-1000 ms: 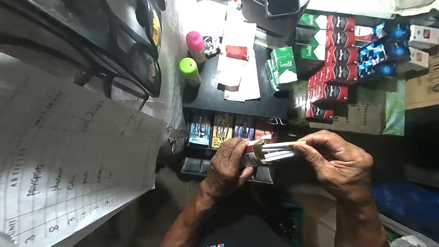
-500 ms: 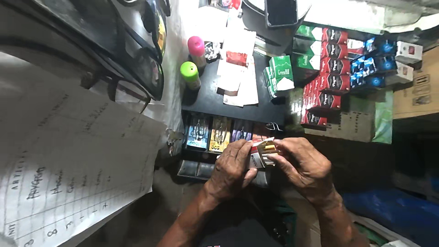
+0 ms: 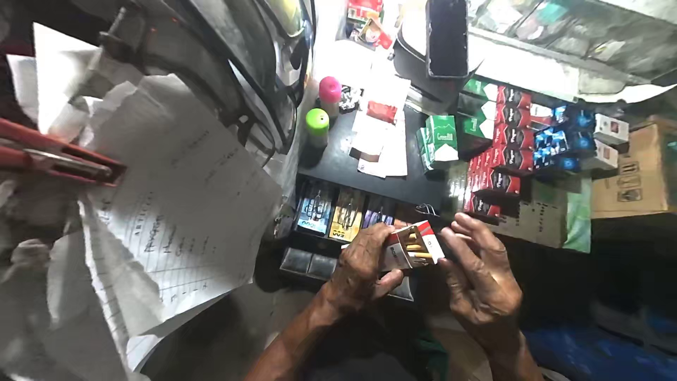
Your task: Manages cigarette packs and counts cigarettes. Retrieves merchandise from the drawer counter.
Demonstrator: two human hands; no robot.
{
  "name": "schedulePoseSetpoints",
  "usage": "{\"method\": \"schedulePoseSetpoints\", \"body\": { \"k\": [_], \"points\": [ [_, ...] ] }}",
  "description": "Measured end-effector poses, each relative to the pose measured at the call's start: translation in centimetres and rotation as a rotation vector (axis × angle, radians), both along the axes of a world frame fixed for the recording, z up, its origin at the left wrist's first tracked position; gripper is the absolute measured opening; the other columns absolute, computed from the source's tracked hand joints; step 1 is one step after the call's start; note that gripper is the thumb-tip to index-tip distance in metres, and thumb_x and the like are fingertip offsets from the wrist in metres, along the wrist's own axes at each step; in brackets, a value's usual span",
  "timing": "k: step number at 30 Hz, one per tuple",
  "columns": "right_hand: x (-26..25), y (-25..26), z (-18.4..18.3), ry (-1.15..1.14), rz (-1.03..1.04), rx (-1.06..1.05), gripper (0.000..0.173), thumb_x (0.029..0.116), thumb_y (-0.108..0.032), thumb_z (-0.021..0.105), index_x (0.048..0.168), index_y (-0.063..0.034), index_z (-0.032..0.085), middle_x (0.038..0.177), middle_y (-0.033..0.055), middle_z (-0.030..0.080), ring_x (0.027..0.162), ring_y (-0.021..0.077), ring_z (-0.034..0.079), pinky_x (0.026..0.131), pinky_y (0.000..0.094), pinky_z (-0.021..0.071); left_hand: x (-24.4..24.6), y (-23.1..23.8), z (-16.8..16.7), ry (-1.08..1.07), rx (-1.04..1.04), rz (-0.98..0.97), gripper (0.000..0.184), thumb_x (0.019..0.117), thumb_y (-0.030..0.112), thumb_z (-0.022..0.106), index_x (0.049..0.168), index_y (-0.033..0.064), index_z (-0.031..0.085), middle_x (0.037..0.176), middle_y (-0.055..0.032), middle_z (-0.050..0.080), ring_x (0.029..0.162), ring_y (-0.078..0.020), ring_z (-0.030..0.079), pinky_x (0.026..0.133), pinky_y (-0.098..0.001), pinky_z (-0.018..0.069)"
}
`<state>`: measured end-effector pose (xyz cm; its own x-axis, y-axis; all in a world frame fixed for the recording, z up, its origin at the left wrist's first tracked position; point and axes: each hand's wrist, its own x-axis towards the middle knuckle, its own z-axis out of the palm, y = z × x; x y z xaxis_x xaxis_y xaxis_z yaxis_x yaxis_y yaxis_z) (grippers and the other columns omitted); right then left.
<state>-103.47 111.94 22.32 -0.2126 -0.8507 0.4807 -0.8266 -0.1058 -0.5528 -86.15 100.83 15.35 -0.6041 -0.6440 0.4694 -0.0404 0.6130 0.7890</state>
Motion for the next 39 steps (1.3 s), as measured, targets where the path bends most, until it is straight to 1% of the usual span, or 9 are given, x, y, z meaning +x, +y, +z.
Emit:
{"method": "schedulePoseSetpoints", "body": {
  "k": [5,12,14,17,21,25,32,35,39],
  "points": [
    [1.1,-0.5,0.1,-0.051,0.053,-0.044,0.014,0.0973,-0.014,0.069,0.109,-0.0125,0.076,0.126,0.0175,0.066,0.121,0.0246,0.063,0.103,0.0369,0.0549,0.2,0.4,0.4,-0.013,-0.022,0.013,0.057,0.0835,0.025,0.077,0.125,-0.0113,0.062,0.122,-0.0251,0.068,0.119,-0.032,0.067,0.103,-0.0407,0.0549],
    [0.6,-0.1,1.1,-0.226,0.04,-0.008,0.037,0.1011,-0.027,0.065,0.128,-0.0005,0.067,0.131,0.0188,0.065,0.116,0.0224,0.067,0.097,0.0361,0.06,0.8,0.6,0.8,-0.02,-0.06,0.044,0.058,0.0834,0.027,0.077,0.124,-0.0108,0.062,0.122,-0.0242,0.069,0.119,-0.031,0.066,0.104,-0.0396,0.0542],
    [1.2,0.0,1.2,-0.35,0.006,0.096,0.047,0.1042,-0.023,0.058,0.134,0.013,0.057,0.129,0.0201,0.067,0.115,0.0186,0.069,0.099,0.0323,0.0588,1.0,0.5,0.8,-0.016,-0.069,0.049,0.059,0.0842,0.029,0.077,0.125,-0.0103,0.063,0.122,-0.0246,0.068,0.118,-0.0307,0.067,0.103,-0.0389,0.0545],
    [3.6,0.2,0.3,-0.45,-0.044,0.159,0.039,0.1036,-0.011,0.054,0.132,0.0144,0.06,0.131,0.0212,0.067,0.124,0.0161,0.065,0.108,0.0272,0.0523,1.9,0.6,0.7,-0.084,-0.094,0.073,0.061,0.0854,0.035,0.076,0.128,-0.0064,0.065,0.123,-0.0238,0.068,0.114,-0.0294,0.068,0.097,-0.0379,0.0569],
    [7.8,0.9,-2.6,-0.237,-0.004,0.076,0.03,0.1015,-0.012,0.058,0.121,0.006,0.072,0.132,0.0246,0.065,0.126,0.0271,0.063,0.108,0.0356,0.053,4.6,1.3,0.2,-0.217,-0.12,0.138,0.061,0.0863,0.038,0.076,0.127,-0.0057,0.066,0.121,-0.0228,0.069,0.111,-0.0296,0.069,0.095,-0.0389,0.0578],
    [10.8,2.3,-3.6,-0.131,0.151,0.1,0.036,0.1041,-0.021,0.058,0.133,-0.0011,0.066,0.136,0.0211,0.065,0.13,0.0303,0.061,0.111,0.0419,0.0507,8.5,2.4,-1.1,-0.239,-0.039,0.13,0.067,0.0856,0.037,0.075,0.128,-0.0115,0.06,0.122,-0.0251,0.069,0.114,-0.0299,0.068,0.1,-0.0408,0.0553],
    [4.5,0.8,-5.0,0.17,0.124,0.356,0.047,0.0951,-0.025,0.069,0.139,-0.008,0.063,0.144,0.0196,0.059,0.132,0.042,0.056,0.105,0.0596,0.0477,14.6,5.7,-2.6,-0.376,0.226,0.119,0.095,0.0767,0.055,0.084,0.143,-0.0037,0.05,0.126,-0.0204,0.065,0.112,-0.021,0.066,0.096,-0.0388,0.0566],
    [3.2,-1.7,-7.1,0.328,0.185,0.436,0.068,0.0841,-0.018,0.079,0.147,-0.0126,0.056,0.154,0.0204,0.049,0.139,0.0483,0.046,0.108,0.067,0.0403,14.7,5.8,-2.3,-0.368,0.311,0.011,0.102,0.08,0.077,0.067,0.144,-0.0018,0.052,0.131,-0.0182,0.065,0.119,-0.0193,0.064,0.102,-0.0372,0.0545],
    [3.0,-3.5,-9.1,0.392,0.249,0.332,0.032,0.1006,-0.016,0.055,0.128,-0.004,0.068,0.132,0.0194,0.067,0.123,0.0444,0.062,0.103,0.064,0.0472,15.5,5.5,-2.7,-0.249,0.465,-0.123,0.067,0.101,0.061,0.048,0.12,0.0012,0.071,0.112,-0.0144,0.071,0.108,-0.0198,0.067,0.098,-0.0368,0.0538]
  ]
}}
